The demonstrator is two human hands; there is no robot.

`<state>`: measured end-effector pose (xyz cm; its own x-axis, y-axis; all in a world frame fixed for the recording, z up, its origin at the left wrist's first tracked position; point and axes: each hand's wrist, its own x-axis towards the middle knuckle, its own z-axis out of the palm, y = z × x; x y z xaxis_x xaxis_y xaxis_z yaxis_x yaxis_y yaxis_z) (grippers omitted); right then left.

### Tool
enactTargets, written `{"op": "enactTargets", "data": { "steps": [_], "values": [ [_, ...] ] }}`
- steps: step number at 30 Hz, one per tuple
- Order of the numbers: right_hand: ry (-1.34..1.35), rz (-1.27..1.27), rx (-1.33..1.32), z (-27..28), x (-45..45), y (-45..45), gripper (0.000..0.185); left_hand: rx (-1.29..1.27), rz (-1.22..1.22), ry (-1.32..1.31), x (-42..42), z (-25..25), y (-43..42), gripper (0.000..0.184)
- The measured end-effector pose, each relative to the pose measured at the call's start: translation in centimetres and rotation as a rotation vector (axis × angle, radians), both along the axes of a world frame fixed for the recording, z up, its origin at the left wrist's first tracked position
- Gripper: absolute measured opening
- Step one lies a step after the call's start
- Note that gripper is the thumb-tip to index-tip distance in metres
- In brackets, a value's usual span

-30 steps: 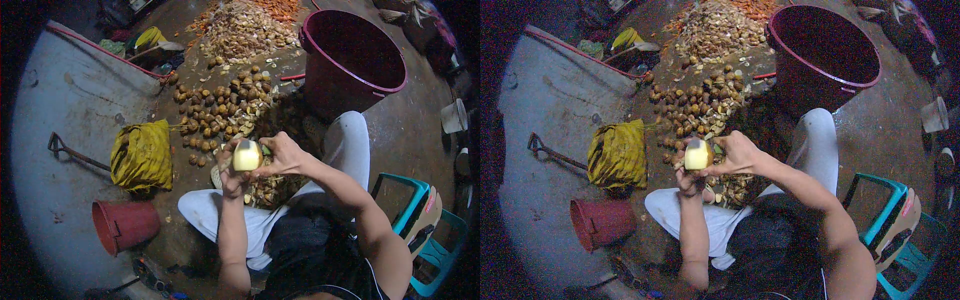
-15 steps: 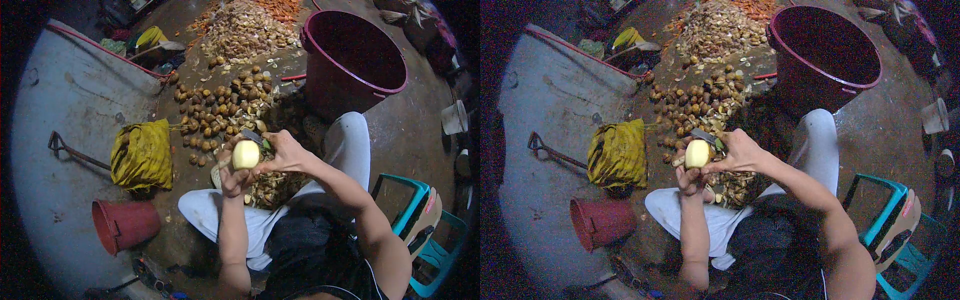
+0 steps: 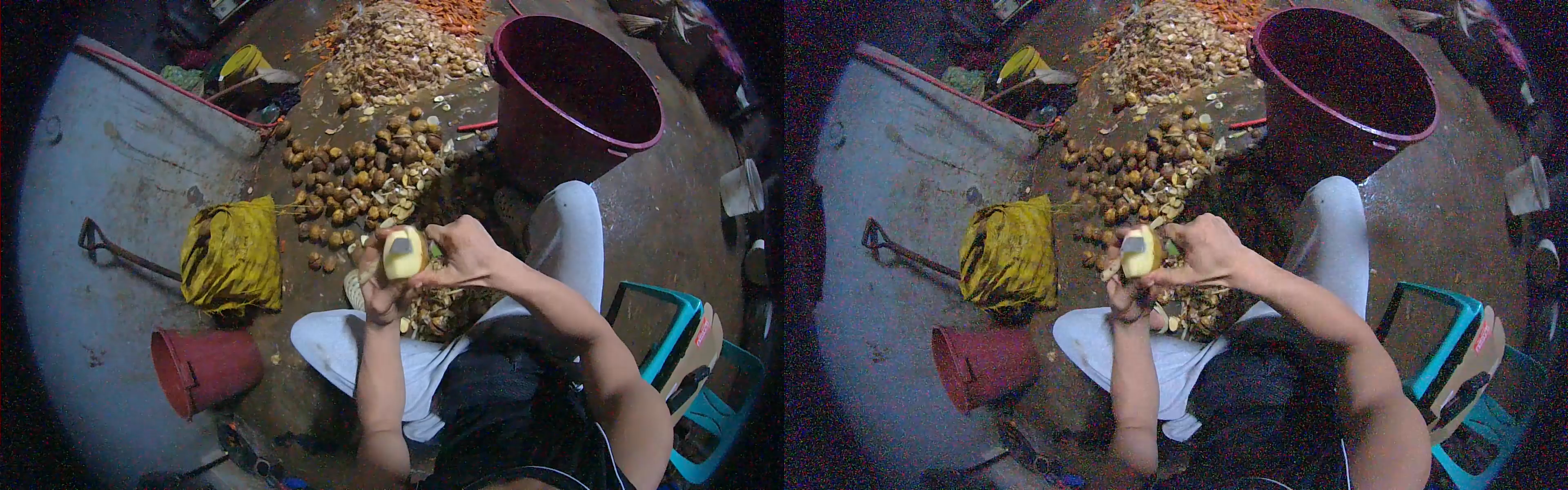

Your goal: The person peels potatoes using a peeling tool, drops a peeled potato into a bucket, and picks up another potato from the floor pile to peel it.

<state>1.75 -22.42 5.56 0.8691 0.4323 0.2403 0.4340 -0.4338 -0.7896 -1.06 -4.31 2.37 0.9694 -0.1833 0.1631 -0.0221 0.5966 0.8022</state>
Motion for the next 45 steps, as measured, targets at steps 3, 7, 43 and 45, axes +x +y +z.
{"op": "enactTargets", "data": {
  "steps": [3, 7, 43, 45],
  "values": [
    [-0.347, -0.150, -0.109, -1.2, -0.5, 0.6, 0.048, -0.036, 0.112, -0.010, 0.4, 0.9, -0.9, 0.071],
    [-0.292, -0.140, -0.143, -1.0, 0.1, 0.6, 0.053, -0.141, 0.094, -0.008, 0.3, -0.6, -0.4, 0.070],
    [-0.303, -0.130, -0.150, -0.9, 0.0, 0.0, 0.064, 0.032, 0.086, -0.072, 0.4, 0.2, -1.4, 0.069],
    [-0.334, -0.154, -0.178, -1.0, -0.4, 0.4, 0.061, -0.018, 0.111, -0.002, 0.4, -0.5, -1.3, 0.067]
  ]
}}
